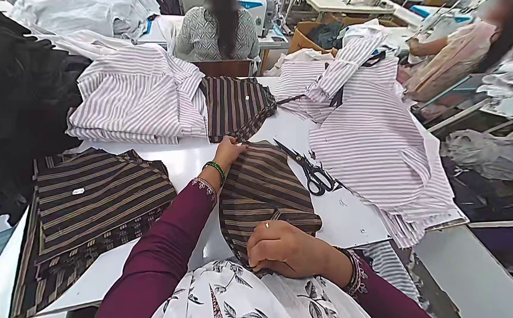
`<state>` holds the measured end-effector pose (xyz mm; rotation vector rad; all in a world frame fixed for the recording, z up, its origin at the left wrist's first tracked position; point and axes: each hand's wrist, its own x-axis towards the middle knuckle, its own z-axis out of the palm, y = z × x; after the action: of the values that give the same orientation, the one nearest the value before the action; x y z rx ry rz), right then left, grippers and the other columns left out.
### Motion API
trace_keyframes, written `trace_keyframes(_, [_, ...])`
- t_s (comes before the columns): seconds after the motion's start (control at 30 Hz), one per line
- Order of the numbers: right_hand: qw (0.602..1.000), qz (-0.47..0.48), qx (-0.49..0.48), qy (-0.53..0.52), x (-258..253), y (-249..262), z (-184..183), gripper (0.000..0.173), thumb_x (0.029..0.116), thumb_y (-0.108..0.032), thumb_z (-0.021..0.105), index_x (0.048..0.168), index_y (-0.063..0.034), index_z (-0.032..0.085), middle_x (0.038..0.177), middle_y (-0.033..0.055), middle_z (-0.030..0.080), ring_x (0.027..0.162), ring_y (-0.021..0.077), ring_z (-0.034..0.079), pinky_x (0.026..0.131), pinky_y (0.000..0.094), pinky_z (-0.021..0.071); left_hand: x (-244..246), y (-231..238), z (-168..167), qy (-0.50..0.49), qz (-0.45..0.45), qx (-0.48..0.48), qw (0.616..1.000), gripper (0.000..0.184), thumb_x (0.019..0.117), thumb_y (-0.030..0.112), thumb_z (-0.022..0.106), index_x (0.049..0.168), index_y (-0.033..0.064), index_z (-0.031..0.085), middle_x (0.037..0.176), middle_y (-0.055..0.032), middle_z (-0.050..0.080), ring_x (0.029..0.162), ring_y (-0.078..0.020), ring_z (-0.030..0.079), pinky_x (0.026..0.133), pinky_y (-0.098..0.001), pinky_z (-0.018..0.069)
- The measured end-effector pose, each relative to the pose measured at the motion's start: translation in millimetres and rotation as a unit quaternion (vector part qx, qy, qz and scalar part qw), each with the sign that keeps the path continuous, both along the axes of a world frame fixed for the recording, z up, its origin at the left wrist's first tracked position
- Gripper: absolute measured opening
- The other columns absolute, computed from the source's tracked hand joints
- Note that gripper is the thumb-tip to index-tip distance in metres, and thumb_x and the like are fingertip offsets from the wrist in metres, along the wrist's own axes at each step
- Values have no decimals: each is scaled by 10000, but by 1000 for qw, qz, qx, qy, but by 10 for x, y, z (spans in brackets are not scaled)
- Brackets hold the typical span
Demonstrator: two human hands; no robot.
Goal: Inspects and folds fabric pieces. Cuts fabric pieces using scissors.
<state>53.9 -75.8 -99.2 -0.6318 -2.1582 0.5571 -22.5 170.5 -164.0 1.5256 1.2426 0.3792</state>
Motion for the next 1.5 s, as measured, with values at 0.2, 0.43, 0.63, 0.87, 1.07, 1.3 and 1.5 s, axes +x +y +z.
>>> trace_keyframes(0.2, [999, 39, -3, 9, 8, 80, 43, 220, 1059, -160, 516, 935, -41, 654, 917, 125, 692, 923, 196, 680, 832, 251, 528, -270, -207, 495, -292, 120, -147, 937, 286, 975, 27, 554, 1259, 41, 585, 903, -74, 676, 742, -142, 676, 680, -327, 589])
trace_keyframes(0.43, [990, -73, 58, 106, 39, 108, 465, 225, 1071, -210, 523, 976, -55, 654, 934, 70, 619, 934, 85, 617, 852, 165, 503, -836, -900, 889, -356, -91, 277, 888, 104, 977, 99, 627, 951, 121, 726, 929, 113, 677, 860, 37, 638, 794, -183, 557])
trace_keyframes(0.63, [961, -206, 116, 142, -36, 162, 617, 160, 1027, -175, 612, 1001, -31, 676, 944, 39, 635, 958, -2, 605, 873, 104, 484, -941, -1476, 991, -434, -112, 343, 826, 90, 1011, 226, 635, 1039, 166, 696, 965, 160, 735, 897, 82, 669, 834, -138, 560])
trace_keyframes(0.87, [952, -222, 121, 171, -98, 76, 488, 133, 1006, -184, 648, 1006, -59, 605, 944, 18, 638, 967, 0, 627, 887, 120, 506, -1041, -1692, 924, -433, -130, 350, 820, 140, 1019, 185, 624, 1085, 111, 723, 1059, 64, 677, 995, 52, 641, 865, -126, 552])
trace_keyframes(1.07, [952, -220, 119, 175, -103, 12, 471, 148, 996, -186, 664, 991, -61, 585, 923, 20, 642, 945, 10, 639, 865, 128, 520, -1102, -1768, 914, -426, -150, 350, 821, 172, 1031, 191, 605, 1094, 93, 731, 1019, 54, 690, 991, 61, 628, 883, -117, 524])
trace_keyframes(1.3, [952, -216, 113, 184, -131, -20, 468, 148, 989, -182, 673, 987, -61, 588, 918, 15, 645, 934, 0, 640, 859, 127, 524, -1127, -1796, 925, -428, -158, 349, 819, 187, 1036, 199, 594, 1079, 81, 733, 992, 56, 703, 965, 74, 624, 863, -103, 509])
trace_keyframes(1.5, [946, -219, 118, 206, -148, -15, 428, 158, 979, -183, 692, 1041, -80, 589, 927, -6, 655, 920, -9, 644, 854, 135, 532, -1141, -1777, 925, -423, -172, 365, 811, 186, 1035, 193, 594, 1097, 86, 734, 999, 33, 695, 991, 63, 619, 886, -104, 497])
